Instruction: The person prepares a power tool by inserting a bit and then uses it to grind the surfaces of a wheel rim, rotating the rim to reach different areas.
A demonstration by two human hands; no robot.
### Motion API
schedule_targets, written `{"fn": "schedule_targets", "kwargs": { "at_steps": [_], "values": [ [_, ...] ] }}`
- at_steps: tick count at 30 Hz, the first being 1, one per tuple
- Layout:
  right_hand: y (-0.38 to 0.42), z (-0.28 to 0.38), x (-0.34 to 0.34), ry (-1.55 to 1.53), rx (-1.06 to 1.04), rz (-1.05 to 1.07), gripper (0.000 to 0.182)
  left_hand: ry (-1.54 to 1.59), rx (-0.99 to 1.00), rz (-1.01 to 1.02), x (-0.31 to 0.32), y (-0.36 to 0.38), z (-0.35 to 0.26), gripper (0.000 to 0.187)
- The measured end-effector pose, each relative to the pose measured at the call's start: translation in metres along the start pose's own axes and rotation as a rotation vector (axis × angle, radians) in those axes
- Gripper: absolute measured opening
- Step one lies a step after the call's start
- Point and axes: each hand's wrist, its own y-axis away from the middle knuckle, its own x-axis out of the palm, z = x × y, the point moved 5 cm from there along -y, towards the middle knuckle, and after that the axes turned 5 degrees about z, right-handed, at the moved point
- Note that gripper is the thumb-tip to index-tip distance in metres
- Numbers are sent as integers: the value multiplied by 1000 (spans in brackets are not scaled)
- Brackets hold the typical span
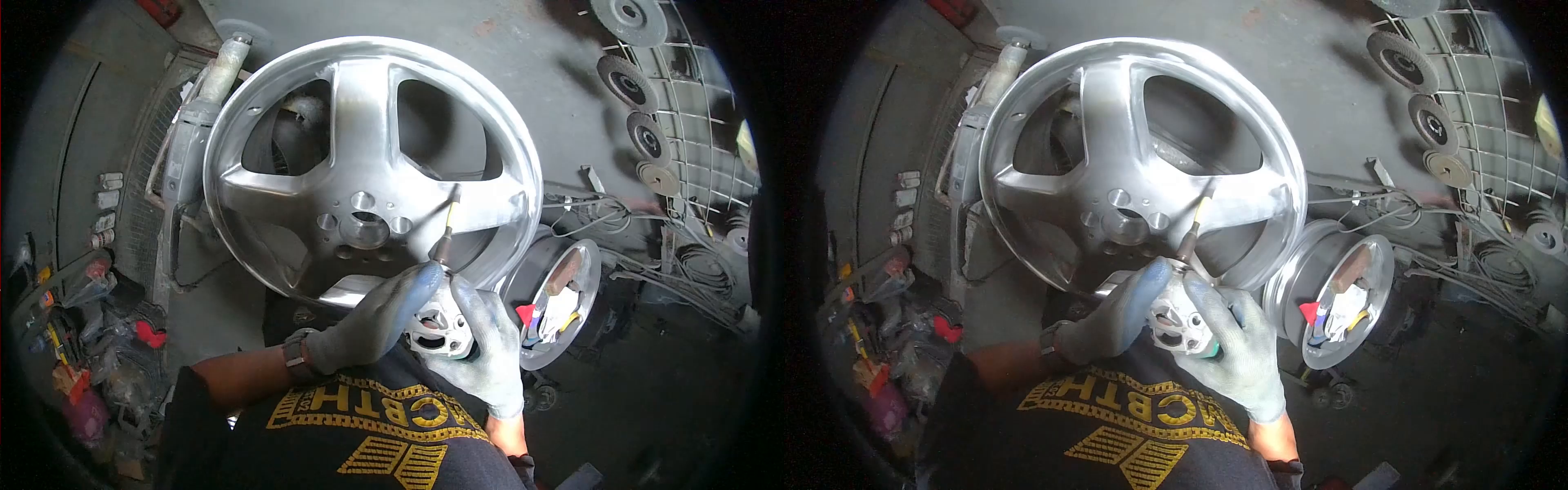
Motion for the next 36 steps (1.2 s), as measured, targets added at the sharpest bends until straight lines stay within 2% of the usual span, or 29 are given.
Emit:
{"fn": "schedule_targets", "kwargs": {
  "at_steps": [3,5,9,11,12,13,15,16,20,22,23,25,30,33,34,36],
  "values": [
    [-5,1,8,-18,-31,32,83,-107,-113,-51,-8,10,11,57],
    [-7,1,12,-14,-54,55,83,133,-297,-96,-9,13,3,56],
    [-5,-3,6,-33,-60,49,84,192,-347,-79,-4,7,7,56],
    [0,-8,-4,-34,-53,31,85,153,-250,-32,5,-8,12,58],
    [3,-10,-11,-5,-61,-1,85,283,-251,-58,13,-20,12,59],
    [6,-12,-17,22,-71,-33,86,282,-251,-52,16,-31,8,59],
    [11,-18,-28,69,-47,-71,88,158,-176,81,26,-49,-2,61],
    [13,-19,-32,81,-33,-93,89,-99,101,42,29,-52,-14,63],
    [18,-26,-32,132,6,-71,95,58,44,108,32,-55,-13,65],
    [14,-24,-27,101,-39,-80,92,-400,339,35,25,-48,-29,64],
    [12,-20,-24,70,-81,-87,90,-406,335,34,21,-43,-28,64],
    [10,-19,-11,39,-80,-65,86,-263,72,29,12,-29,-13,60],
    [-1,-8,13,40,-88,56,77,-398,10,-42,-3,7,-20,61],
    [-2,-9,20,27,-113,73,77,-679,109,-93,-7,18,-17,58],
    [-1,-11,21,5,-120,74,77,-679,109,-87,-8,21,-9,58],
    [1,-17,19,-4,-122,70,77,-380,41,-122,-13,22,9,44]
  ]
}}
